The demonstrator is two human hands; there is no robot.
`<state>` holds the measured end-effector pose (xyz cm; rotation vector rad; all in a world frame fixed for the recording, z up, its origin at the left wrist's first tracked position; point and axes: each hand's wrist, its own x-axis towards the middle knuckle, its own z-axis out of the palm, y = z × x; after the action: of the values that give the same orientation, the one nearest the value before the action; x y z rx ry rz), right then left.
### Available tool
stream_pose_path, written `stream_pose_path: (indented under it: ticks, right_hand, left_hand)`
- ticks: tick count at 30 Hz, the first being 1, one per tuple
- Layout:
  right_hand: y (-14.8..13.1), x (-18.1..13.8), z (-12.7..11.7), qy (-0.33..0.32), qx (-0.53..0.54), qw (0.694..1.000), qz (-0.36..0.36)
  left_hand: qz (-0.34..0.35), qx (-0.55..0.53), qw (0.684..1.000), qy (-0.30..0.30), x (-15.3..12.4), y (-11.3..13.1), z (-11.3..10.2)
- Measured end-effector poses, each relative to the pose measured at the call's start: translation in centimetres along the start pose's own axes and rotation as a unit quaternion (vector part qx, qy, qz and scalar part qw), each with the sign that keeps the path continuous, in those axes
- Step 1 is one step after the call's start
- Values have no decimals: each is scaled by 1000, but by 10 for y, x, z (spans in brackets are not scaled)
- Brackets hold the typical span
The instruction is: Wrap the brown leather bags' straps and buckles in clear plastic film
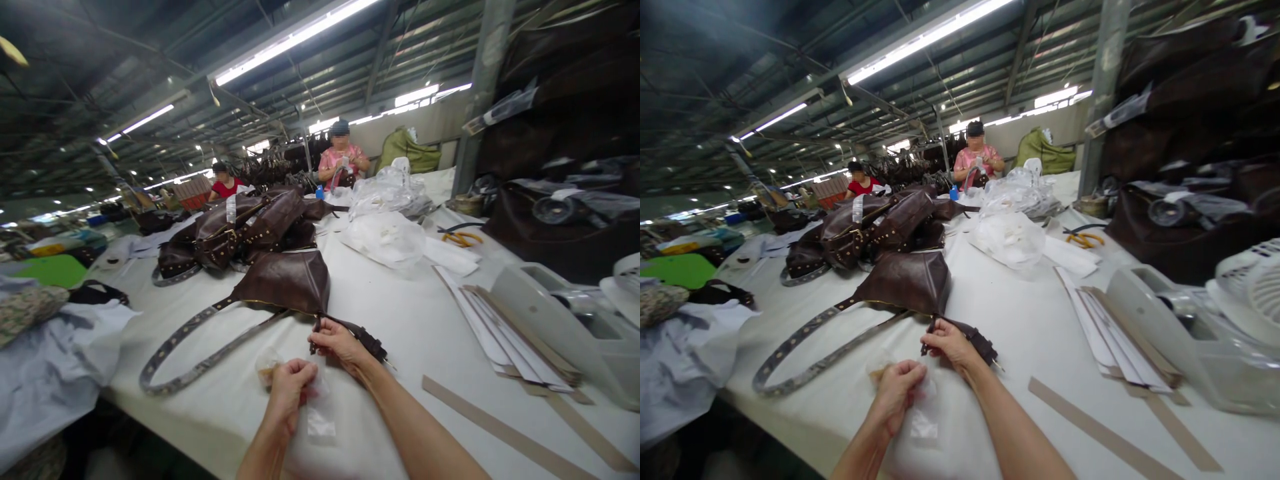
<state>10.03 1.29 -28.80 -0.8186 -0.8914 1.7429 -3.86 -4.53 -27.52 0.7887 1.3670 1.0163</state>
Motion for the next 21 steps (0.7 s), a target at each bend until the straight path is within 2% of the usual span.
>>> stream_pose_path:
  ticks: [11, 21]
  right_hand:
    - [-2, 0, -1, -15, -6, 1000, 0]
    - [-6, -1, -2, -35, -4, 999, 4]
  left_hand:
    - [-2, -34, 999, 37, -1, 4, 6]
    - [3, -28, 999, 43, 2, -1, 3]
